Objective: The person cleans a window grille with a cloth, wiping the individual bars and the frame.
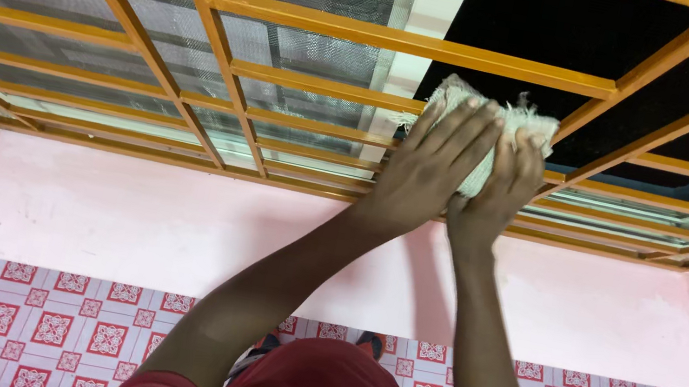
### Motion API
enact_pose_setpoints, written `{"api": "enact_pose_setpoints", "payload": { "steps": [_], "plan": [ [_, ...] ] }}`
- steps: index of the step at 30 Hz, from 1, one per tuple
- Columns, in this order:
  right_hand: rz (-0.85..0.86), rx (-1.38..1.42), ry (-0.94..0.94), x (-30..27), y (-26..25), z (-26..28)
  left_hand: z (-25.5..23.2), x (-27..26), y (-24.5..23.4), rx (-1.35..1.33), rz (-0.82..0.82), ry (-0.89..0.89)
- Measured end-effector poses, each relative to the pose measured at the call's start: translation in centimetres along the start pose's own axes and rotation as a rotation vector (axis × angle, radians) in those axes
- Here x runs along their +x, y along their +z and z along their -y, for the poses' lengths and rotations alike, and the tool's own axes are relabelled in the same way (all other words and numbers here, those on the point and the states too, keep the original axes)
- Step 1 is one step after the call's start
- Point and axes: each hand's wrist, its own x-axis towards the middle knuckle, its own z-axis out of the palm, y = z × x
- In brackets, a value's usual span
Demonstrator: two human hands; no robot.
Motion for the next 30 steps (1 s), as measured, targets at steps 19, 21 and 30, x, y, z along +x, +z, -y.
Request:
{"api": "enact_pose_setpoints", "payload": {
  "steps": [19, 21, 30],
  "plan": [
    [0.453, 0.277, -0.209, -0.1, 7.6, 13.6, 10.6, -10.7, -8.1, 0.242, 0.046, -0.463],
    [0.507, 0.176, -0.16, -0.7, 6.5, 11.0, 9.8, -9.3, -5.3, 0.382, 0.189, -0.416],
    [0.215, -0.031, 0.053, -5.1, 1.0, -1.7, 0.6, -2.9, 5.3, 0.198, 0.304, -0.124]
  ]
}}
